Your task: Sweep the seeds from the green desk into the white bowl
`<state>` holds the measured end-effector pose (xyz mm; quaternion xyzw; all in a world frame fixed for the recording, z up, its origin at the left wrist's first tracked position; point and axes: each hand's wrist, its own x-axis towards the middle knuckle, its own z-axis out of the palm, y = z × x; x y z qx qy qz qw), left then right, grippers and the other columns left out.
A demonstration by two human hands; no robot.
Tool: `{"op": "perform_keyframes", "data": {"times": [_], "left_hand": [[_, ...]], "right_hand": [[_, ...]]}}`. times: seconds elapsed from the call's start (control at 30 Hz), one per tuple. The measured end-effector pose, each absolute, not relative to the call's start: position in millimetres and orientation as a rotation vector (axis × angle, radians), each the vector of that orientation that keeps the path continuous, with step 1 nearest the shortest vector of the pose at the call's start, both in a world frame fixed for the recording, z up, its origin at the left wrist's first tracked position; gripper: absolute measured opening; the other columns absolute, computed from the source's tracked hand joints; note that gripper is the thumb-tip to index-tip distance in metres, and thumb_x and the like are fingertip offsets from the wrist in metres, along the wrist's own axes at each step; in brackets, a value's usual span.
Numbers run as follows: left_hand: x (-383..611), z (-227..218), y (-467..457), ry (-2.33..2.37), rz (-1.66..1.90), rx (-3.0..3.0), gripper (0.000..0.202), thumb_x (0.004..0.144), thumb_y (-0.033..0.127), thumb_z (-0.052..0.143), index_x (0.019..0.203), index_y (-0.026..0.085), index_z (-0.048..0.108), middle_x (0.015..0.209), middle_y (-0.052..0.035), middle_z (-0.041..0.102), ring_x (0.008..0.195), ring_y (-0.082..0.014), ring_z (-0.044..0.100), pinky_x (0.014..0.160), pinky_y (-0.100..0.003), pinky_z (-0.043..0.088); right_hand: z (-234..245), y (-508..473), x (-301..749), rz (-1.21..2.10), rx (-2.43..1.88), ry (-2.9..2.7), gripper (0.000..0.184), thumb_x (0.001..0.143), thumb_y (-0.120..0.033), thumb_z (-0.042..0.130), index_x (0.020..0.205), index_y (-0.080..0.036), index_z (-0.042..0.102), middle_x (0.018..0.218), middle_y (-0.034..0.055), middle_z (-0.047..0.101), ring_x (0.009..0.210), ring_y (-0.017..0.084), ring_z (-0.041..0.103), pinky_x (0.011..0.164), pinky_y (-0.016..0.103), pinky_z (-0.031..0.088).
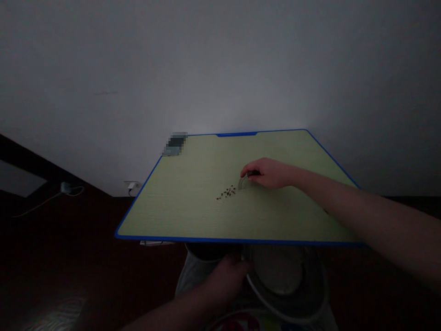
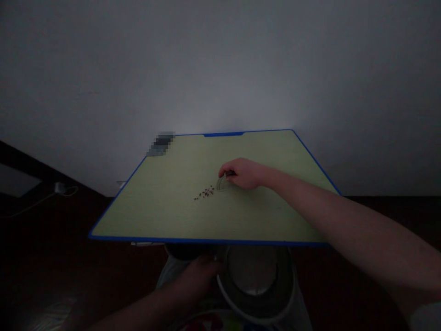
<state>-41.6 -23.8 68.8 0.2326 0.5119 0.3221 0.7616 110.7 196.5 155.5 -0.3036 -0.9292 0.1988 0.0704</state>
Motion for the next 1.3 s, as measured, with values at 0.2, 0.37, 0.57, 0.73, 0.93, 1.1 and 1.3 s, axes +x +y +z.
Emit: {"op": "perform_keyframes", "data": {"times": [0.2, 0.37, 0.57, 0.73, 0.93, 1.1, 1.3], "left_hand": [[-53.6, 79.3, -38.2, 0.986, 0.739, 0.437, 0.023, 0.077, 0.022, 0.053, 0.095, 0.023, 0.069, 0.087, -0.0040, 0.076, 0.081, -0.0276, 0.068, 0.072, -0.039, 0.051], [-64.9, 85.0, -36.5, 1.019, 0.782, 0.462, 0.020, 0.077, 0.020, 0.056, 0.089, 0.021, 0.072, 0.079, -0.0032, 0.076, 0.075, -0.0255, 0.069, 0.073, -0.036, 0.050], [-76.9, 83.2, -36.6, 1.059, 0.805, 0.507, 0.019, 0.078, 0.023, 0.059, 0.091, 0.018, 0.071, 0.080, -0.0051, 0.076, 0.074, -0.0230, 0.068, 0.071, -0.033, 0.049], [-77.8, 87.7, -37.5, 1.036, 0.802, 0.510, 0.020, 0.078, 0.025, 0.059, 0.091, 0.017, 0.071, 0.077, -0.0052, 0.076, 0.071, -0.0226, 0.068, 0.072, -0.033, 0.050], [-77.3, 92.1, -35.7, 0.962, 0.799, 0.465, 0.019, 0.078, 0.022, 0.059, 0.092, 0.019, 0.071, 0.081, -0.0055, 0.076, 0.079, -0.0234, 0.069, 0.074, -0.033, 0.051], [-82.6, 91.9, -34.7, 1.053, 0.780, 0.547, 0.022, 0.078, 0.025, 0.059, 0.095, 0.017, 0.070, 0.083, -0.0062, 0.076, 0.078, -0.0239, 0.069, 0.077, -0.035, 0.049], [-88.2, 93.0, -35.3, 1.014, 0.778, 0.567, 0.025, 0.080, 0.024, 0.058, 0.101, 0.017, 0.068, 0.088, -0.0053, 0.076, 0.083, -0.0236, 0.068, 0.084, -0.039, 0.047]], "right_hand": [[151.8, 201.6, 102.0, 0.565, -0.955, -2.758, 0.030, 0.077, -0.021, 0.050, 0.104, -0.017, 0.063, 0.083, 0.0048, 0.065, 0.070, 0.015, 0.054, 0.064, 0.025, 0.038], [155.0, 196.1, 103.3, 0.675, -0.859, -2.820, 0.029, 0.077, -0.022, 0.050, 0.102, -0.018, 0.064, 0.082, 0.0038, 0.065, 0.070, 0.015, 0.054, 0.064, 0.025, 0.038], [153.2, 199.2, 110.9, 0.642, -0.967, -2.751, 0.030, 0.077, -0.023, 0.050, 0.103, -0.017, 0.063, 0.079, 0.0036, 0.064, 0.066, 0.014, 0.052, 0.062, 0.025, 0.036], [149.8, 204.7, 101.3, 0.623, -0.971, -2.717, 0.031, 0.077, -0.022, 0.049, 0.103, -0.017, 0.063, 0.083, 0.0047, 0.065, 0.069, 0.014, 0.054, 0.064, 0.025, 0.037], [151.6, 196.1, 105.2, 0.666, -0.964, -2.769, 0.030, 0.078, -0.025, 0.049, 0.102, -0.018, 0.064, 0.079, 0.0039, 0.065, 0.067, 0.014, 0.053, 0.063, 0.026, 0.036], [151.6, 188.6, 112.5, 0.697, -1.009, -2.754, 0.029, 0.078, -0.023, 0.049, 0.103, -0.017, 0.064, 0.075, 0.0028, 0.064, 0.063, 0.013, 0.052, 0.060, 0.025, 0.036], [151.5, 189.4, 105.6, 0.680, -1.027, -2.712, 0.029, 0.077, -0.021, 0.051, 0.103, -0.019, 0.064, 0.080, 0.0029, 0.065, 0.068, 0.014, 0.054, 0.063, 0.025, 0.037]]}}
